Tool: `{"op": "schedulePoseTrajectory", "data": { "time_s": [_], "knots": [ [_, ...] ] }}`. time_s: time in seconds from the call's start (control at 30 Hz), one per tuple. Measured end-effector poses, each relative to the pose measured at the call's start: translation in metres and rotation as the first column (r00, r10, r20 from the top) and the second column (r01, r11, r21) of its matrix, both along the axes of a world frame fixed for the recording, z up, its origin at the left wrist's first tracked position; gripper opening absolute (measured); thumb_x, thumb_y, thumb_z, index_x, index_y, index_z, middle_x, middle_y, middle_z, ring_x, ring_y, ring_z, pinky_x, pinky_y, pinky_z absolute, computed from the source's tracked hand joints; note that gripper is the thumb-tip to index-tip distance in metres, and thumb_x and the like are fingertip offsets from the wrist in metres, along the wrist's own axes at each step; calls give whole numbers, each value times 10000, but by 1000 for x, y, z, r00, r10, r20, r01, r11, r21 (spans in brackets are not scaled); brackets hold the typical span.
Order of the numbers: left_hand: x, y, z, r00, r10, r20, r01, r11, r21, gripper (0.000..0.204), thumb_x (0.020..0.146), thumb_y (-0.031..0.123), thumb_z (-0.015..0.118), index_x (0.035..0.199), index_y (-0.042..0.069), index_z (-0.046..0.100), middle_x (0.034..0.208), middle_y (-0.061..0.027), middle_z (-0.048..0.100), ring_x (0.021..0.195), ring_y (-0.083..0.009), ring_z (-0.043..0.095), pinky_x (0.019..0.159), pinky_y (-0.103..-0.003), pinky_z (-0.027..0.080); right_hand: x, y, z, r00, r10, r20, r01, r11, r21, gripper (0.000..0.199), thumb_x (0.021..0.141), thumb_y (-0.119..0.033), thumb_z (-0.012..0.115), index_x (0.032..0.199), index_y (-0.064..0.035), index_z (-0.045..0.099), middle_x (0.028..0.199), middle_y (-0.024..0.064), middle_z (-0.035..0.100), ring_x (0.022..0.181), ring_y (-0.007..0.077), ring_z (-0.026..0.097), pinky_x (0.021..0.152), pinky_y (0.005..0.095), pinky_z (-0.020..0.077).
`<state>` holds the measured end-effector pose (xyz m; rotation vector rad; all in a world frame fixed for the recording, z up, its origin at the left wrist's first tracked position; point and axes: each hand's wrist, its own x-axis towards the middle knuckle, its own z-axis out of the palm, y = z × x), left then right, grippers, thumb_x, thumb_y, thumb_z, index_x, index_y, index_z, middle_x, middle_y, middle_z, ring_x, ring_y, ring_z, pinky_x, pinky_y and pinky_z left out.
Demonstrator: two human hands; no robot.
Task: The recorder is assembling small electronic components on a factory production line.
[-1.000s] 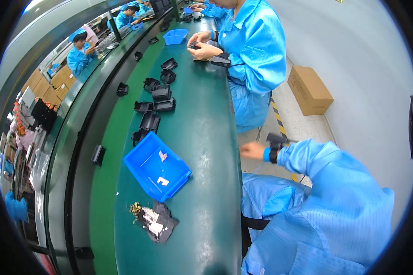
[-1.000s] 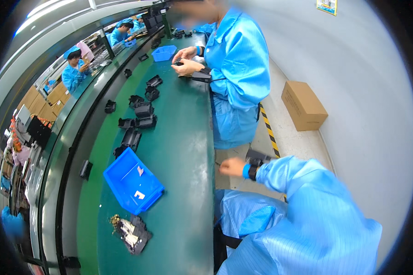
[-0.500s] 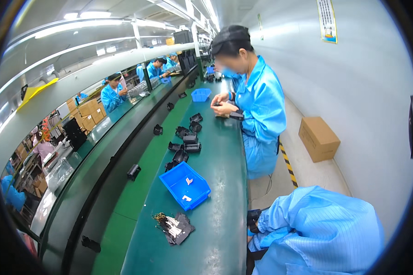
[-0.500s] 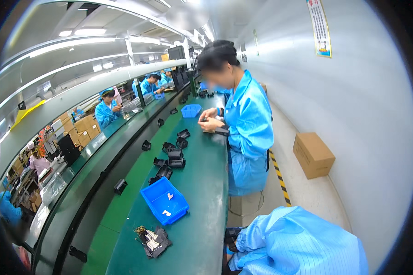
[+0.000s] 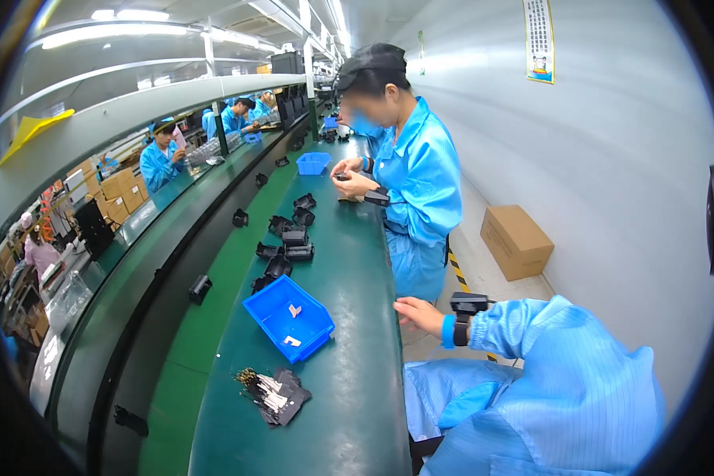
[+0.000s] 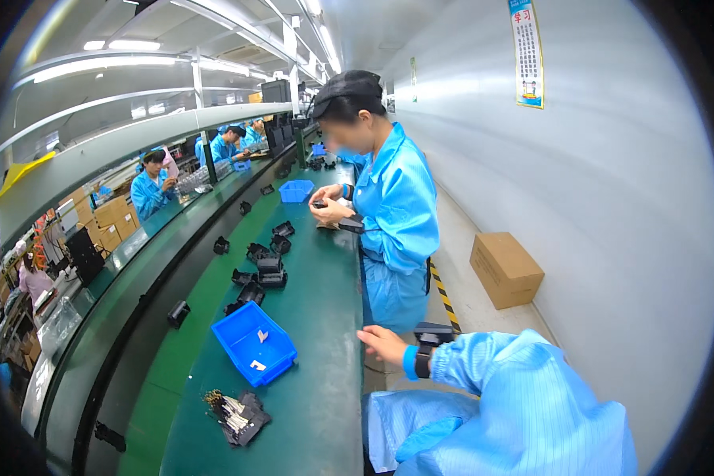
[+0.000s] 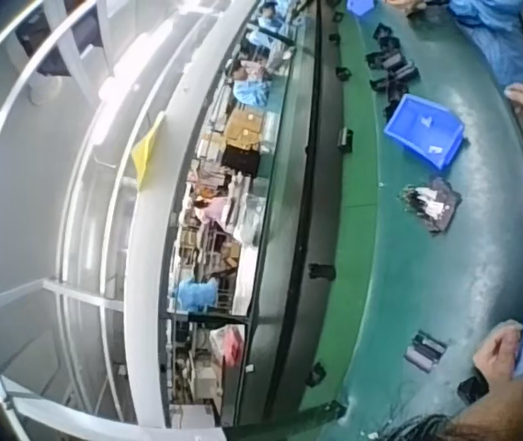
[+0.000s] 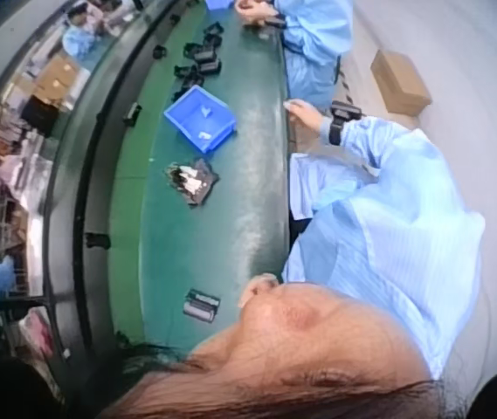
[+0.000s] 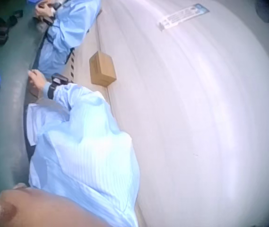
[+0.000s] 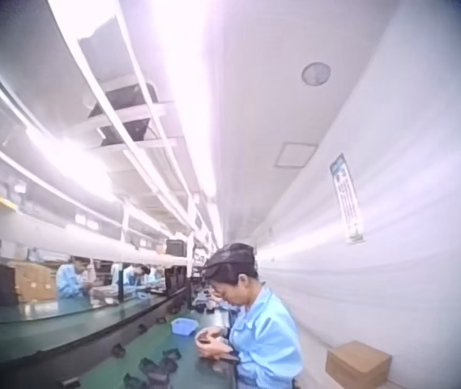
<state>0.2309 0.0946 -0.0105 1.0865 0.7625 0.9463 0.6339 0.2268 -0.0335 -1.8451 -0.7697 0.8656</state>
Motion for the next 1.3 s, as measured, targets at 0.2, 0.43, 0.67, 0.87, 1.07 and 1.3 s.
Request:
{"op": "schedulePoseTrajectory", "data": {
  "time_s": [0.2, 0.43, 0.67, 0.87, 1.07, 1.3],
  "knots": [
    [12, 4, 4, 944, 180, 275, -165, 983, -76, 162, 916, 134, 478, 806, 21, 516, 572, -78, 494, 449, -125, 402, 484, -293, 370, -10, 44, -62, 984, -163, -74, 173, 971, 162, 726, 812, -403, 603, 1294, 16, 256, 1222, 192, 457, 1089, 270, 492, 871, 363, 434],
    [26, 13, 18, 857, 431, 283, -311, 870, -383, 228, 916, 186, 477, 731, 51, 472, 531, -57, 439, 326, -120, 303, 428, -284, 343, -24, 46, -58, 963, -266, 38, 249, 937, 245, 643, 785, -315, 652, 1187, 40, 297, 1141, 250, 503, 1059, 330, 521, 882, 380, 422],
    [29, 21, 13, 883, 404, 239, -302, 879, -370, 275, 919, 216, 471, 693, 63, 435, 518, -51, 410, 320, -114, 269, 417, -272, 329, -34, 43, -49, 962, -233, -142, 270, 888, 371, 539, 817, -251, 643, 1156, 20, 323, 1100, 196, 523, 999, 247, 536, 838, 343, 449],
    [31, 25, 16, 878, 458, 141, -321, 779, -538, 281, 914, 183, 477, 675, 49, 417, 524, -43, 374, 445, -128, 311, 470, -277, 289, -40, 35, -43, 947, -130, -295, 263, 840, 474, 483, 837, -162, 627, 1188, -18, 326, 1170, 142, 471, 1028, 206, 486, 881, 336, 424],
    [38, 22, 9, 893, 416, 170, -317, 851, -419, 141, 883, 19, 477, 756, -31, 515, 639, -85, 440, 496, -175, 396, 476, -281, 359, 3, 22, -29, 996, 21, -82, -8, 989, 150, 544, 839, -348, 599, 1250, -77, 368, 1147, 77, 507, 959, 162, 510, 759, 327, 455],
    [41, 21, -6, 936, 345, -65, -347, 880, -325, 115, 800, -7, 616, 906, -45, 637, 635, -32, 586, 494, -48, 452, 476, -178, 348, 119, 51, 64, 937, 78, 341, -205, 912, 355, 235, 906, -267, 523, 1027, -91, 619, 894, -20, 548, 754, 56, 434, 672, 205, 356]
  ]
}}
